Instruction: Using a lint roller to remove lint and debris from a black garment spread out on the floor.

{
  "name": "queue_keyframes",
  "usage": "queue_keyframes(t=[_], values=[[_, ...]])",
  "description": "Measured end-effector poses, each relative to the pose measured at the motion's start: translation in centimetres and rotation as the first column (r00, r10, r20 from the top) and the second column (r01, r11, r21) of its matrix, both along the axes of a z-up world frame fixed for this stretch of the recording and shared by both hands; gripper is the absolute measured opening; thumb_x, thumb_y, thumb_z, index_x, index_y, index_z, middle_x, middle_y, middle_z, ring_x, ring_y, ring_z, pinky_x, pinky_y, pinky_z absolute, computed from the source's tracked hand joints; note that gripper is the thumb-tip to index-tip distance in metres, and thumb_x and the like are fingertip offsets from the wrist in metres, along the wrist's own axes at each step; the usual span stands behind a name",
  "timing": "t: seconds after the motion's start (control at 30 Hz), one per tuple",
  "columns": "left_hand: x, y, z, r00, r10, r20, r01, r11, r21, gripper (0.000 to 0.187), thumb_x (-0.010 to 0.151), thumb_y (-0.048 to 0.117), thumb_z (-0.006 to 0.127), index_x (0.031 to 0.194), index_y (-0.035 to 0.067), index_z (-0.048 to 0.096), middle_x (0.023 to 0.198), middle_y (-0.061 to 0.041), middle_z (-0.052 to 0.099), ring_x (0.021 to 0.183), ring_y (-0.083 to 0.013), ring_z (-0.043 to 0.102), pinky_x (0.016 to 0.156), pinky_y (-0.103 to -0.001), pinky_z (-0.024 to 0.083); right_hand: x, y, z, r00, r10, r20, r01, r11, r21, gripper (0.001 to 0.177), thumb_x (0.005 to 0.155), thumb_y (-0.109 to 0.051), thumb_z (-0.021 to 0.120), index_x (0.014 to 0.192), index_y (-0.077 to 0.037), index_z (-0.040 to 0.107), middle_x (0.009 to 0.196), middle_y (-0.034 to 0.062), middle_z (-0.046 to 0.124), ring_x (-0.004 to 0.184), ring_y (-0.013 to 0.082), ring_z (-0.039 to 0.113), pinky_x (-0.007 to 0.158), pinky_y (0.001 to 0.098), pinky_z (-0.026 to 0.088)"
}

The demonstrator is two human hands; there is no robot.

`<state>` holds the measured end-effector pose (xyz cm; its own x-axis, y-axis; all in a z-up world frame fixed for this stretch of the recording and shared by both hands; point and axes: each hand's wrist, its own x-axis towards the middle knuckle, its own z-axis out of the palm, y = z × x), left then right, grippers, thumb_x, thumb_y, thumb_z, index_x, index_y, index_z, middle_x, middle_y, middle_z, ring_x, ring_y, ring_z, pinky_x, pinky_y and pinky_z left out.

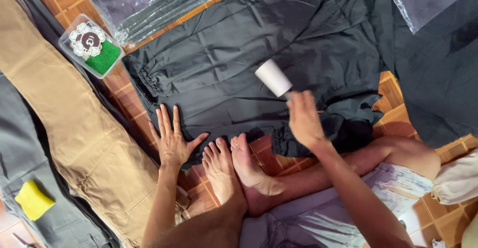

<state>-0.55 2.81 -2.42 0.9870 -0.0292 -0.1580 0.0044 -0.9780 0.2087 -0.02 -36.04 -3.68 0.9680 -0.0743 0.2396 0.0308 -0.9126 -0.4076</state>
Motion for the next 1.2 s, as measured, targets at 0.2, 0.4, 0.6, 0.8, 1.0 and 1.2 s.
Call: queue_keyframes(t=[0.2, 0.4, 0.6, 0.8, 1.0, 1.2], values=[[0.1, 0.0, 0.2, 1.000, 0.006, -0.026, -0.006, 1.000, -0.001, 0.127, 0.069, 0.088, 0.056, 0.166, 0.017, 0.017, 0.173, -0.017, 0.007, 0.160, -0.0312, 0.003, 0.124, -0.062, 0.002, 2.2, -3.3, -2.3, 0.998, -0.054, -0.023, 0.054, 0.998, -0.023, 0.012, 0.100, -0.008, 0.058, 0.112, -0.004, 0.057, 0.099, 0.0218, 0.055, 0.090, 0.0509, 0.062, 0.081, 0.0558, 0.053], [0.2, 0.0, 0.4, 0.999, 0.010, -0.040, -0.010, 1.000, -0.010, 0.126, 0.069, 0.089, 0.055, 0.166, 0.017, 0.016, 0.173, -0.017, 0.006, 0.160, -0.0315, 0.003, 0.124, -0.062, 0.002, 5.2, -16.8, -7.8, 0.919, -0.389, 0.066, 0.392, 0.918, -0.056, 0.011, 0.097, -0.002, 0.063, 0.103, -0.003, 0.053, 0.094, 0.0232, 0.060, 0.086, 0.0525, 0.066, 0.079, 0.0553, 0.053], [0.1, 0.0, 0.5, 0.999, 0.010, -0.046, -0.010, 1.000, -0.010, 0.126, 0.070, 0.089, 0.053, 0.166, 0.018, 0.015, 0.173, -0.016, 0.005, 0.160, -0.0315, 0.003, 0.124, -0.063, 0.003, 3.4, -18.1, -4.8, 0.921, -0.374, 0.111, 0.380, 0.924, -0.034, 0.016, 0.102, -0.002, 0.063, 0.113, -0.004, 0.051, 0.102, 0.0233, 0.055, 0.095, 0.0517, 0.061, 0.087, 0.0530, 0.050], [0.2, -0.1, 0.4, 0.998, 0.005, -0.059, -0.005, 1.000, 0.012, 0.126, 0.070, 0.090, 0.051, 0.166, 0.019, 0.015, 0.173, -0.015, 0.004, 0.160, -0.0304, 0.001, 0.124, -0.062, 0.003, 1.0, -17.9, -4.4, 0.985, -0.171, 0.032, 0.173, 0.979, -0.108, 0.013, 0.101, -0.006, 0.066, 0.112, -0.003, 0.059, 0.107, 0.0207, 0.052, 0.099, 0.0497, 0.060, 0.088, 0.0503, 0.051], [0.0, -0.1, 0.3, 1.000, -0.001, 0.005, 0.001, 1.000, 0.001, 0.125, 0.070, 0.088, 0.053, 0.166, 0.017, 0.018, 0.173, -0.017, 0.008, 0.160, -0.0322, 0.004, 0.124, -0.062, 0.004, 1.2, -25.1, -7.4, 0.882, -0.446, 0.151, 0.456, 0.889, -0.036, 0.019, 0.100, -0.002, 0.068, 0.113, -0.004, 0.053, 0.107, 0.0220, 0.048, 0.099, 0.0524, 0.058, 0.091, 0.0501, 0.050], [0.0, -0.1, 0.3, 1.000, 0.004, -0.007, -0.004, 1.000, -0.008, 0.125, 0.070, 0.088, 0.056, 0.166, 0.016, 0.019, 0.172, -0.018, 0.008, 0.160, -0.0336, 0.005, 0.124, -0.063, 0.001, 1.3, -11.4, 1.9, 0.980, -0.165, 0.108, 0.155, 0.983, 0.098, 0.012, 0.105, -0.001, 0.064, 0.117, 0.000, 0.059, 0.106, 0.0217, 0.046, 0.101, 0.0536, 0.054, 0.093, 0.0524, 0.047]])
